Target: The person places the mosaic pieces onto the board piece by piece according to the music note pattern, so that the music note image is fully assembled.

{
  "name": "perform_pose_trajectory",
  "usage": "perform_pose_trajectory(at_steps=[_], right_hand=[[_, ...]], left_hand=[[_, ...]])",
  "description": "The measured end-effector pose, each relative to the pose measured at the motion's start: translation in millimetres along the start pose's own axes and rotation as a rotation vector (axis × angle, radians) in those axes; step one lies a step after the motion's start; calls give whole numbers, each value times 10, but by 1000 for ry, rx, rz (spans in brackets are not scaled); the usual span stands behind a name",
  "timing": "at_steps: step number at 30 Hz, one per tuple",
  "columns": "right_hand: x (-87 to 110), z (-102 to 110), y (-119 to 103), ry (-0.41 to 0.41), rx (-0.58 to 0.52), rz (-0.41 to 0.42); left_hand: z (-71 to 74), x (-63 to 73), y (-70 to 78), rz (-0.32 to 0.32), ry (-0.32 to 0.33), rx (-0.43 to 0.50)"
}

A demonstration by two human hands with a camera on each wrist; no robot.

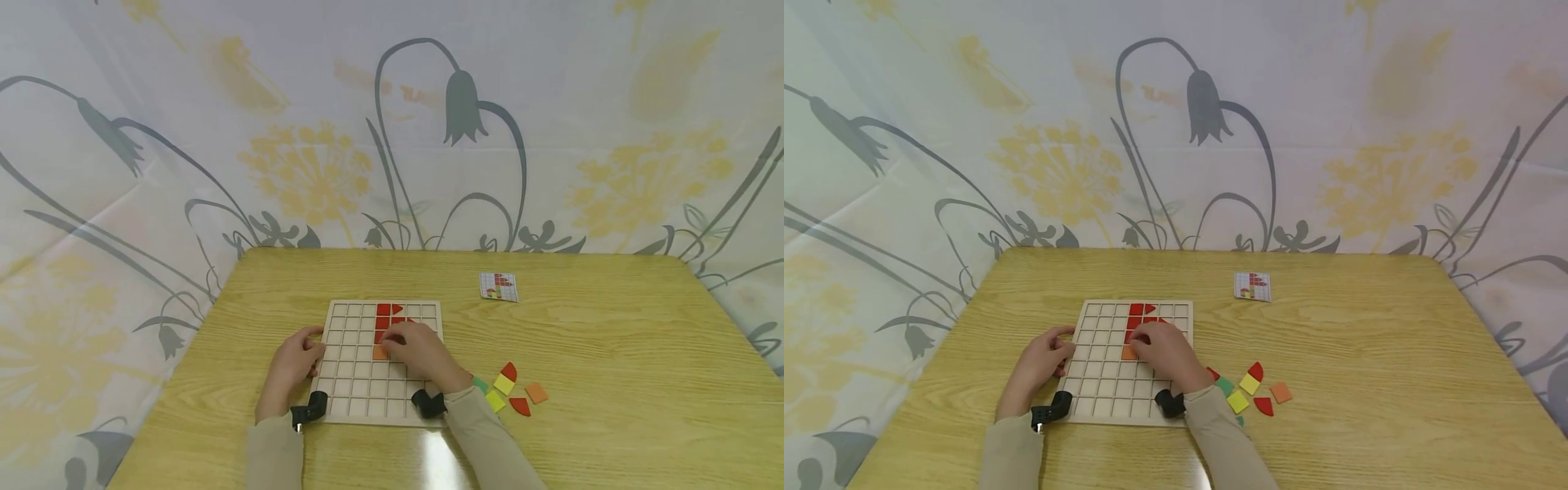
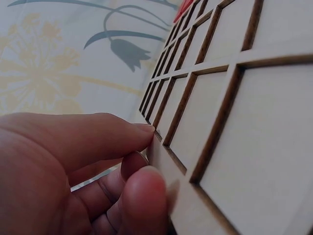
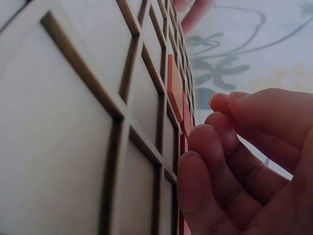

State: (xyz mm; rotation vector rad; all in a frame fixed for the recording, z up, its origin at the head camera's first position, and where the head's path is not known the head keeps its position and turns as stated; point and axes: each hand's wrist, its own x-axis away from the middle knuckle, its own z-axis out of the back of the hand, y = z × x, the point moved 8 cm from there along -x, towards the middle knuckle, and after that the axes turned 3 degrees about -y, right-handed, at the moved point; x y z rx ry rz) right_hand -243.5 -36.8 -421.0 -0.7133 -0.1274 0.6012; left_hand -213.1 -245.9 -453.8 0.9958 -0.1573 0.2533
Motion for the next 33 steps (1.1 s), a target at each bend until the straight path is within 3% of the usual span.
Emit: perform_pose_trajectory(at_steps=[22, 33], right_hand=[[141, 189, -12, -62, -11, 11], [239, 327, 62, -50, -13, -12]], left_hand=[[6, 19, 5, 3, 10, 1], [14, 22, 14, 7, 5, 18]])
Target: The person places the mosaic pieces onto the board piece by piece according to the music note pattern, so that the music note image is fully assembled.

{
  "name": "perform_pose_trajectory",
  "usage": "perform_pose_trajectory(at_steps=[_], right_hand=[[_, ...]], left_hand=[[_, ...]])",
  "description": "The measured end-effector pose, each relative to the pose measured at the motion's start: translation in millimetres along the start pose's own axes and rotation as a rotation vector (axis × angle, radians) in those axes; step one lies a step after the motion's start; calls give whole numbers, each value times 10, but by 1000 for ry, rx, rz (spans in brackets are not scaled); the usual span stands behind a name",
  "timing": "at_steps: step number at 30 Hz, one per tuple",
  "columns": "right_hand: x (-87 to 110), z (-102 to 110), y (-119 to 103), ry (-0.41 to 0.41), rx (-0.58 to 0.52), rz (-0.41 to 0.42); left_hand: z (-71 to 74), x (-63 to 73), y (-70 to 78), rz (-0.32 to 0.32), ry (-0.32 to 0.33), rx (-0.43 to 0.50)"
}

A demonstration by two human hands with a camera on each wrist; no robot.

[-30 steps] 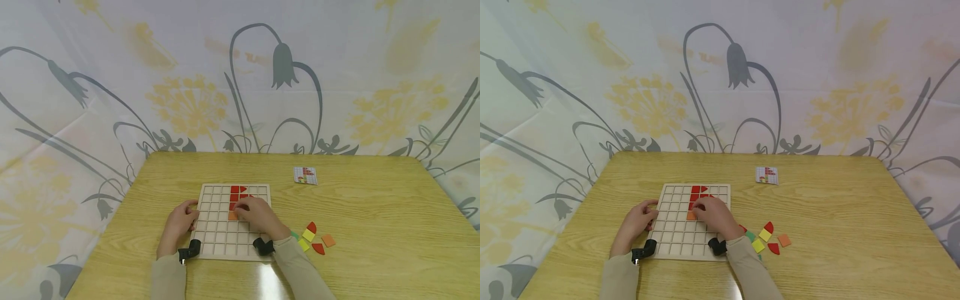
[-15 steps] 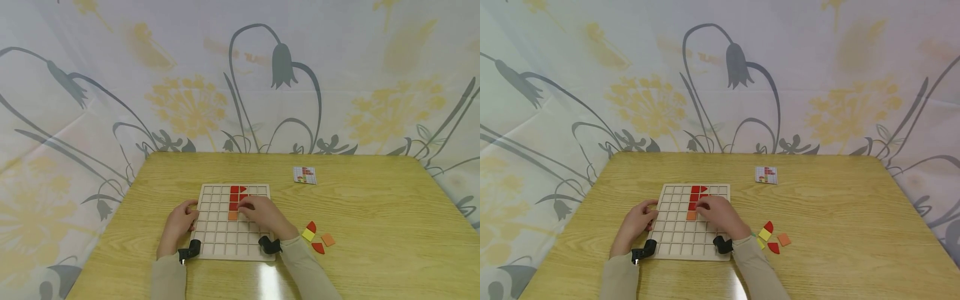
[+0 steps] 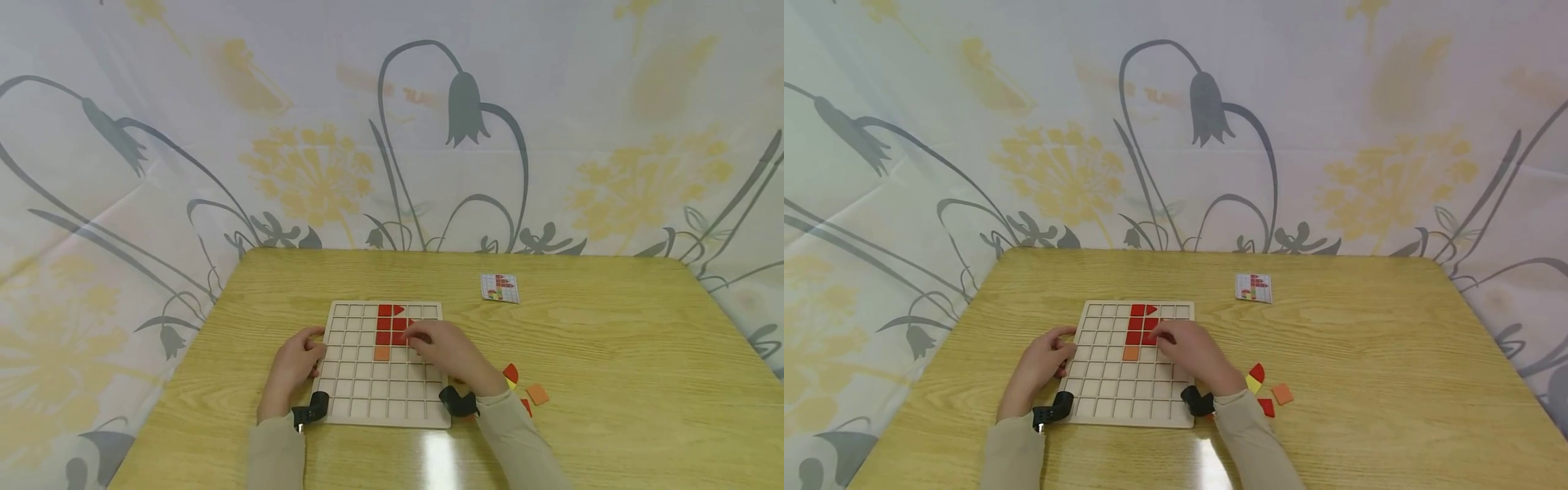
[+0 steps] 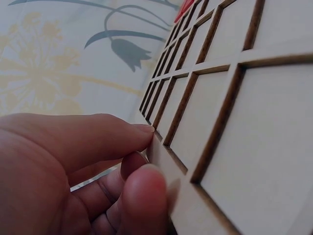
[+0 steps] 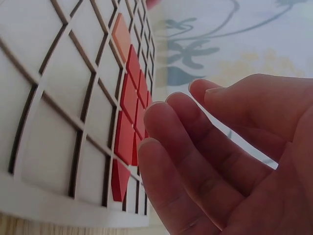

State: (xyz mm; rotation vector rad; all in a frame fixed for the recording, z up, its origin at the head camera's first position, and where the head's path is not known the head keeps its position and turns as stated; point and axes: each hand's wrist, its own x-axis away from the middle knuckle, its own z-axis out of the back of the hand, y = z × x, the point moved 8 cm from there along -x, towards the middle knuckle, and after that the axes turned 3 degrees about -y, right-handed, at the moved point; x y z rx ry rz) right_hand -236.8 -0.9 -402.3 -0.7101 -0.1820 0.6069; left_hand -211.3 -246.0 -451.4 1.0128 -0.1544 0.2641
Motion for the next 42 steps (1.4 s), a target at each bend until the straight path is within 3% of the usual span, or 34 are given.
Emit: perform_pose_trajectory(at_steps=[28, 42], right_hand=[[417, 304, 341, 21, 63, -107], [628, 473, 390, -15, 148, -57]], left_hand=[[-2, -19, -20, 9, 5, -18], [-2, -13, -19, -7, 9, -10]])
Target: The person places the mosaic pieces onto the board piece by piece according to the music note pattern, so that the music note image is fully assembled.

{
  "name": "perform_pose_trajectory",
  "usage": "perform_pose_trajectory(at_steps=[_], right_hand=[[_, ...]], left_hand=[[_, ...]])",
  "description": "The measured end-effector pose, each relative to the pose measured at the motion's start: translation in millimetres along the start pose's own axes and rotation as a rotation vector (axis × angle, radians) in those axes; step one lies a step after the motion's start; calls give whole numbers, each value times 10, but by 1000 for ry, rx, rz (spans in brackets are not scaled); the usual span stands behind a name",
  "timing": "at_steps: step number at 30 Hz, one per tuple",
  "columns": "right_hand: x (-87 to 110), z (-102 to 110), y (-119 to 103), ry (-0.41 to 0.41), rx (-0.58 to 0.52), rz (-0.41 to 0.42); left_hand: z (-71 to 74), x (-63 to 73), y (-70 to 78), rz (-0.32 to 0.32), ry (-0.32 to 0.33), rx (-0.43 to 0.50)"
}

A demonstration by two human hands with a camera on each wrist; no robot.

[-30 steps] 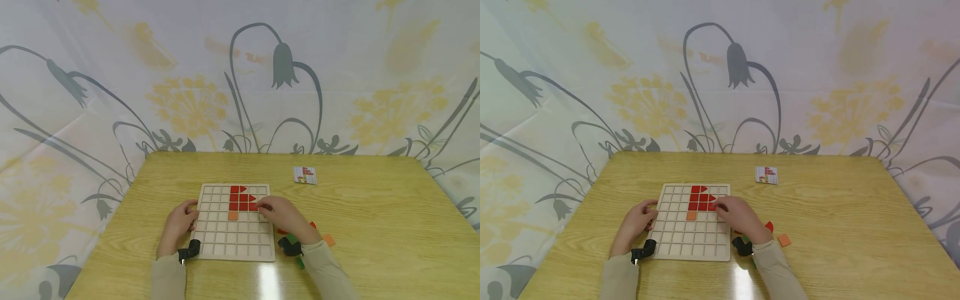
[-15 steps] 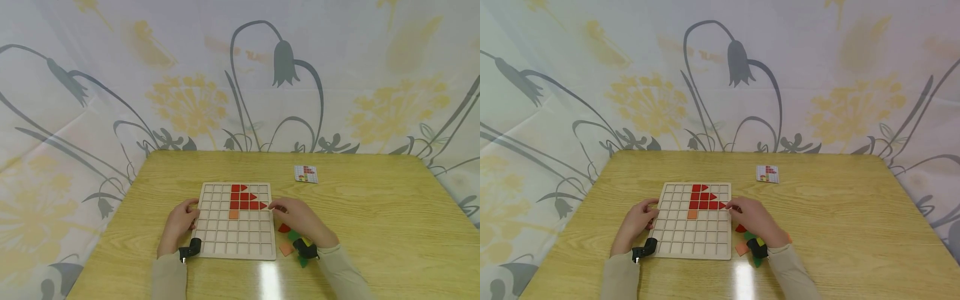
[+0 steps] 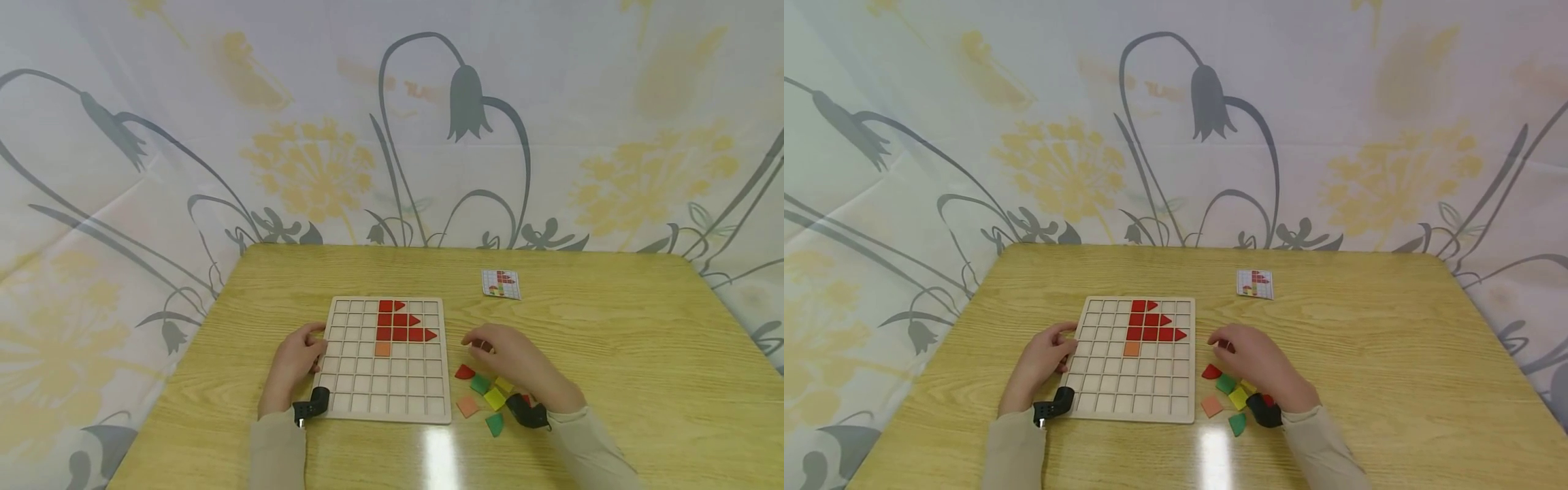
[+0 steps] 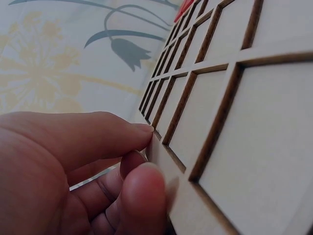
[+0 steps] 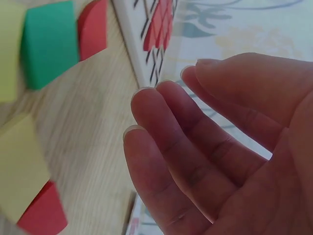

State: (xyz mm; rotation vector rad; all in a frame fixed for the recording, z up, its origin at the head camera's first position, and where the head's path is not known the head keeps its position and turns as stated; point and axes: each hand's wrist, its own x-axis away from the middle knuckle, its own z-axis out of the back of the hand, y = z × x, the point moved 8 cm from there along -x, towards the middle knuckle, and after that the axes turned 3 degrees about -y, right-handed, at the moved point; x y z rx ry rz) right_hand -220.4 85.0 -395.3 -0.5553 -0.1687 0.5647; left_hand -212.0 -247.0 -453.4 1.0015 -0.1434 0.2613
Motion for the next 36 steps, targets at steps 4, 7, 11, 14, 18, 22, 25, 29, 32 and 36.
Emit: perform_pose_trajectory(at_steps=[4, 7, 11, 14, 18, 22, 25, 29, 32, 36], right_hand=[[61, -4, 29, -23, 5, -7], [103, -12, 56, -38, 13, -27], [170, -37, 96, -52, 19, -55], [223, -74, 121, -58, 31, -64], [270, -139, 141, -66, 69, -57], [311, -189, 131, -70, 96, -38], [345, -206, 106, -54, 127, -41], [359, -229, 87, -30, 178, -94], [353, -241, 83, -10, 213, -133], [342, -234, 45, 31, 245, -121]], left_hand=[[-1, 2, 4, 6, -3, 2], [-1, 0, 5, 7, -4, 3], [3, 1, 12, 1, -4, -3], [4, 2, 12, 0, -4, -9], [1, 1, 9, 0, -8, -10], [-2, 6, 10, 1, -10, -2], [-2, 8, 10, 4, -11, 2], [-4, 5, 2, 11, -10, 2], [-4, 4, -2, 15, -8, -1], [1, 7, 8, 16, -2, -4]])
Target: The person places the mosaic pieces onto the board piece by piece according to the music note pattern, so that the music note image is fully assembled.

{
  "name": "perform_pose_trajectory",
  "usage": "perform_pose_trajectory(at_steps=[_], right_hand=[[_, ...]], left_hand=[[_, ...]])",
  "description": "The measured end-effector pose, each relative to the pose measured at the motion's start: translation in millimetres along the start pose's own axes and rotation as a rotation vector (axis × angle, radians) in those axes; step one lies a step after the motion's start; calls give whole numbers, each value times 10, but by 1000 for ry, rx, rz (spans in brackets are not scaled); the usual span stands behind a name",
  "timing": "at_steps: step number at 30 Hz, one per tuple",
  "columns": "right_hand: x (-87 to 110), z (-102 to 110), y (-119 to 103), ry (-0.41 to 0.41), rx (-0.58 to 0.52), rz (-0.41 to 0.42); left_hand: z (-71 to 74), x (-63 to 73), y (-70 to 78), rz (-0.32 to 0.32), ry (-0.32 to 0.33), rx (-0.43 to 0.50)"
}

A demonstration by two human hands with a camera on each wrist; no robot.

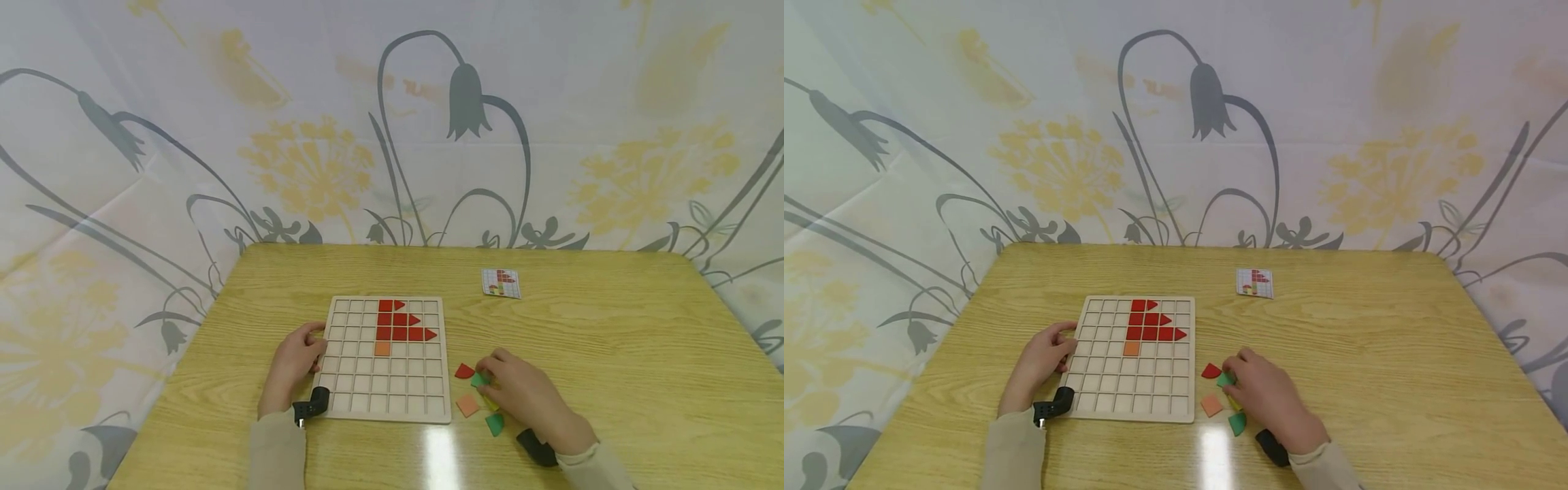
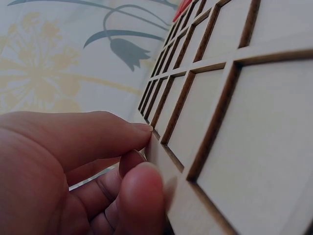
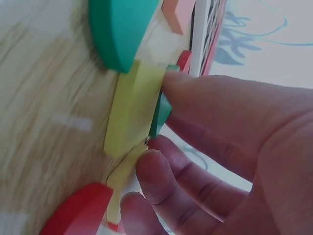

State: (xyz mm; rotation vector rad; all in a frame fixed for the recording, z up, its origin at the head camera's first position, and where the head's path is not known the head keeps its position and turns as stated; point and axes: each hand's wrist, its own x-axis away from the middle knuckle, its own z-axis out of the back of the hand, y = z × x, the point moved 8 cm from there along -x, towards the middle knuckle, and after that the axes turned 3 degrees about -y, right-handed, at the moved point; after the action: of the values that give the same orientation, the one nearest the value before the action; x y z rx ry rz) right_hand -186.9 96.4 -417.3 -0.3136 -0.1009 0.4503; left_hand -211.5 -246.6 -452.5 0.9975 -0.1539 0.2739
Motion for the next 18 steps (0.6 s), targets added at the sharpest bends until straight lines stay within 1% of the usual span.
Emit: perform_pose_trajectory(at_steps=[2, 4, 9, 12, 18], right_hand=[[-1, 5, -22, 12, -4, 18], [-5, -9, -29, 4, -21, 19], [-10, -49, 11, -37, -103, -31], [-14, -52, 44, -46, -157, -59], [-48, -62, 116, -72, -269, -66]], left_hand=[[2, 6, 6, 0, 2, -1], [3, 5, 7, 0, 4, 0], [0, 11, 14, -7, 7, -1], [-1, 18, 13, -6, 6, 3], [6, 19, 31, -17, 6, -11]])
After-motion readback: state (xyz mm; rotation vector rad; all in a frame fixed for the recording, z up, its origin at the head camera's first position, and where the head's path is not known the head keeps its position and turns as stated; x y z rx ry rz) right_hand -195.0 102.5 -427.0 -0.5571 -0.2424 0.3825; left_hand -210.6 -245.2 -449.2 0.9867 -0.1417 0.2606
